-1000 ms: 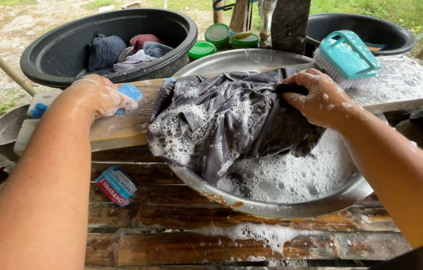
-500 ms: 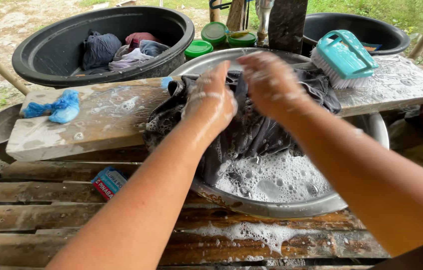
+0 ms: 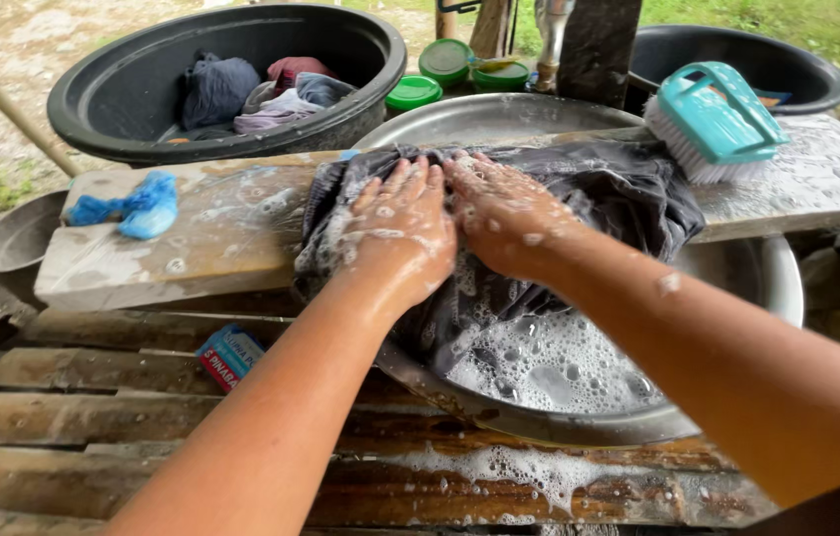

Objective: The person washes clothes by hand in a basin of soapy water using a brush.

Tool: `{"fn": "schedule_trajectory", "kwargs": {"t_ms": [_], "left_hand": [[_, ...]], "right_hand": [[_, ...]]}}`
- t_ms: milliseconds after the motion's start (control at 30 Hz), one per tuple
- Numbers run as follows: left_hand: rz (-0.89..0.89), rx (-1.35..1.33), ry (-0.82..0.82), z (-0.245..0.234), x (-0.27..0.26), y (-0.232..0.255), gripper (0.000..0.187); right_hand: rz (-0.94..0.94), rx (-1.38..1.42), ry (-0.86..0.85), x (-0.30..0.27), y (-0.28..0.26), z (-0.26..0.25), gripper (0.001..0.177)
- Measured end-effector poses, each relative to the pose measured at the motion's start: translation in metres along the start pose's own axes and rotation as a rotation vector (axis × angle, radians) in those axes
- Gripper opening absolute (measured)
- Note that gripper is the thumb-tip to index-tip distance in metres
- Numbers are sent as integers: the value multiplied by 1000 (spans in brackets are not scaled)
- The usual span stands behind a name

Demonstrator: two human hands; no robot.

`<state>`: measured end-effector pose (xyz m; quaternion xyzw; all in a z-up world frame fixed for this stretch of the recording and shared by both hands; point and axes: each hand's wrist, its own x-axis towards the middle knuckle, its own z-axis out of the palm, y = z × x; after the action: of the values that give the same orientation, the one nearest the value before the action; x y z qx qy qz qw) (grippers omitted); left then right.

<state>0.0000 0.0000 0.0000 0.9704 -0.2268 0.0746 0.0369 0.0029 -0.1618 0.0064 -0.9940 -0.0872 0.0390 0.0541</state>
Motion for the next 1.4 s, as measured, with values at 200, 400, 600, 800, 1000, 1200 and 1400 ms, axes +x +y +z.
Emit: {"fn": "schedule_trajectory", "kwargs": {"t_ms": [200, 400, 600, 800, 1000, 1200, 1400], "left_hand": [[-26, -20, 64, 2, -8, -4, 64], [-108, -128, 89, 2, -3, -3, 58], [-97, -68, 110, 2, -5, -1, 58], [-18, -94, 112, -8, -22, -4, 65], [-4, -24, 57, -10, -16, 2, 92], [-25, -11, -9, -13, -12, 0, 115], [-17, 31, -77, -23, -18, -2, 132]], "right_hand": [[241, -65, -79, -9, 28, -40, 63], [-81, -40, 63, -26, -15, 7, 63], [361, -62, -32, -23, 12, -26, 64], [156, 82, 316, -9, 59, -18, 34], [324, 188, 462, 1, 73, -19, 26], [200, -521, 158, 27, 39, -6, 47], [143, -150, -58, 2, 20, -8, 64]]}}
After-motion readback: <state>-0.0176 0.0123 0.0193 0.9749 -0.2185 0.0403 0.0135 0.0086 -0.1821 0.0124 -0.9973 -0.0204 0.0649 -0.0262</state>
